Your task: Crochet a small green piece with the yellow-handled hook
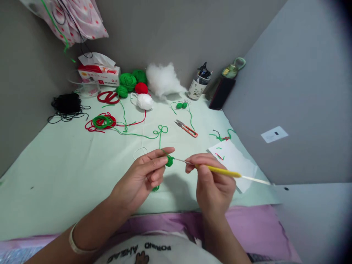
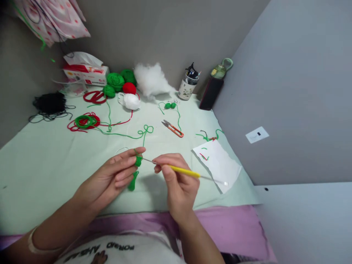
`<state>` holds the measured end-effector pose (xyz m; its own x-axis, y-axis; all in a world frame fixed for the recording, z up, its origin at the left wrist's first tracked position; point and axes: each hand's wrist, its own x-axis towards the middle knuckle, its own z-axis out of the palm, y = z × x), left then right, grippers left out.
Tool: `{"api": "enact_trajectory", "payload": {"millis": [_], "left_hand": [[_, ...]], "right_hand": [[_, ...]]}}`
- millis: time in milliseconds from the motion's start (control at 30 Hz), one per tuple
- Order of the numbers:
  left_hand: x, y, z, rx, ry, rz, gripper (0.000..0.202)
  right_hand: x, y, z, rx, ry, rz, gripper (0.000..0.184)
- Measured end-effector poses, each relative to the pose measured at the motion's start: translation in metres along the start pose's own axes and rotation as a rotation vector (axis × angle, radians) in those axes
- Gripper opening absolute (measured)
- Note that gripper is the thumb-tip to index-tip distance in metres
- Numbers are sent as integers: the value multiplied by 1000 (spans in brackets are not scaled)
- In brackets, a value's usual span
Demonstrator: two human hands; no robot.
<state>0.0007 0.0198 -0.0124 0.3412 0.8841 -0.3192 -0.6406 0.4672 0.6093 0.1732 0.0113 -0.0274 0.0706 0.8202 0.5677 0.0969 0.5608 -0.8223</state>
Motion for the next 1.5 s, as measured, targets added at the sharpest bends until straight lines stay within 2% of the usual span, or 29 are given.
{"api": "enact_trajectory", "payload": {"millis": [100, 233, 367, 500, 633, 767, 867, 933, 1000, 1100, 1200, 1267, 1333, 1400, 1500], "left_hand": [[-1, -1, 3, 55, -17, 63, 24], [-3, -5, 6, 113, -50, 89, 23], [-3, -4, 5, 124, -26, 95, 23], [-5, -2, 4, 169, 5, 99, 23], [-6, -5, 1, 273, 30, 167, 22], [-5, -9, 1, 374, 82, 290, 25], [-4, -11, 3, 378, 144, 359, 30], [-4, -11, 4, 377, 162, 379, 32], [-4, -11, 4, 385, 165, 385, 32], [-5, -13, 4, 383, 171, 376, 33], [-6, -15, 7, 328, 157, 343, 39], [-6, -14, 8, 246, 109, 261, 45], [-6, -11, 8, 153, 39, 111, 46], [-5, -6, 6, 79, 3, -4, 43], [-3, -1, 2, 47, 18, 12, 38]], "right_hand": [[5, 1, 5, 187, -27, 120, 20], [3, 5, 8, 225, -65, 182, 17], [4, 7, 5, 369, -39, 297, 19], [6, 2, 2, 373, -47, 314, 23], [1, -4, 0, 180, -61, 198, 23], [-6, -8, 0, -161, -146, -121, 25], [-10, -6, 1, -304, -191, -326, 25], [-10, -4, 2, -305, -170, -347, 25], [-9, -3, 2, -263, -138, -303, 27], [-9, -2, 3, -285, -139, -310, 27], [-12, 1, 4, -492, -182, -409, 27], [-15, 4, 5, -607, -148, -459, 33], [-17, 6, 5, -600, -94, -466, 38], [-15, 4, 4, -472, -113, -348, 37], [-8, -1, 3, -142, -20, -105, 27]]}}
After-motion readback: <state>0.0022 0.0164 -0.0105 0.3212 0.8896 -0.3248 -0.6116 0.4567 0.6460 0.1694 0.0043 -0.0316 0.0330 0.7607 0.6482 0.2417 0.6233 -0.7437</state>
